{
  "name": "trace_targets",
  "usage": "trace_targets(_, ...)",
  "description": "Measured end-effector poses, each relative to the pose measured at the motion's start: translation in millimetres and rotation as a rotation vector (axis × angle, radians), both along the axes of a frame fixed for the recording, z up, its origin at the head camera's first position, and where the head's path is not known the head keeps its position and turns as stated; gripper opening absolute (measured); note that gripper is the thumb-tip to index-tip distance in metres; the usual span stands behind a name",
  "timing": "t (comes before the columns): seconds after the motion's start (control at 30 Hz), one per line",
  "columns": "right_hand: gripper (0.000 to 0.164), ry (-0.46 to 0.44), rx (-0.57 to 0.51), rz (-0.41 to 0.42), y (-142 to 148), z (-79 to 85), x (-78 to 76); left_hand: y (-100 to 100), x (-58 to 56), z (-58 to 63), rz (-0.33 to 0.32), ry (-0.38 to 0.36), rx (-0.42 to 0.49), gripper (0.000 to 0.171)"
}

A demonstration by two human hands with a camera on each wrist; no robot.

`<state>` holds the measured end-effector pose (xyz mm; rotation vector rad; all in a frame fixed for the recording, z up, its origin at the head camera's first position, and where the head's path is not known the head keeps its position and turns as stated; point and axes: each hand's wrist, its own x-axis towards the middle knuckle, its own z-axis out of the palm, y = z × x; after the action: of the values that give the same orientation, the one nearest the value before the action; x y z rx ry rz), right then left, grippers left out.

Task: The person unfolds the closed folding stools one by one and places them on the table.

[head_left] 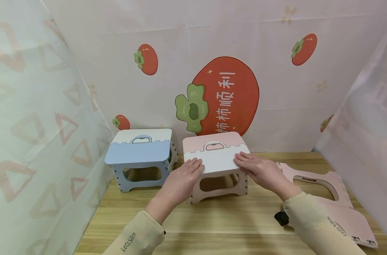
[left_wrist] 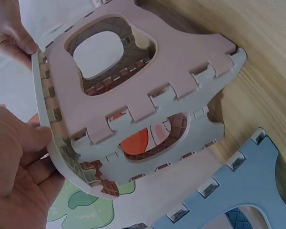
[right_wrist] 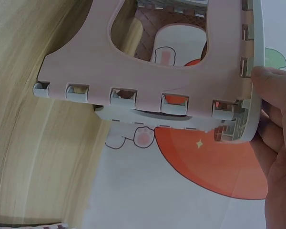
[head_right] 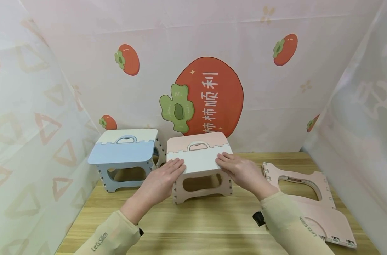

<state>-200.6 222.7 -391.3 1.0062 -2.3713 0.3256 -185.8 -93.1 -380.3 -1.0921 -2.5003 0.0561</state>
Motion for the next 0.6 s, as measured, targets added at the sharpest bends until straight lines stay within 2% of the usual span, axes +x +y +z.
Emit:
trace_targets(0.2, 0.049, 0.02, 0.021, -0.048, -6, -1.3, 1.0, 1, -0.6, -1.7, 0.002, 0.022, -0.01, 0.059)
trace_targets(0.43, 0.049, 0.017, 0.013, -0.085, -11, -5.0, 1.2, 7, -1.9, -6.3, -0.017, 0.077, 0.032, 0.044)
trace_targets(0.6, 0.047, 0.053, 0.003, -0.097, -16, -7.9, 0.0, 12, -2.9, -9.0, -0.01, 0.09, 0.032, 0.041)
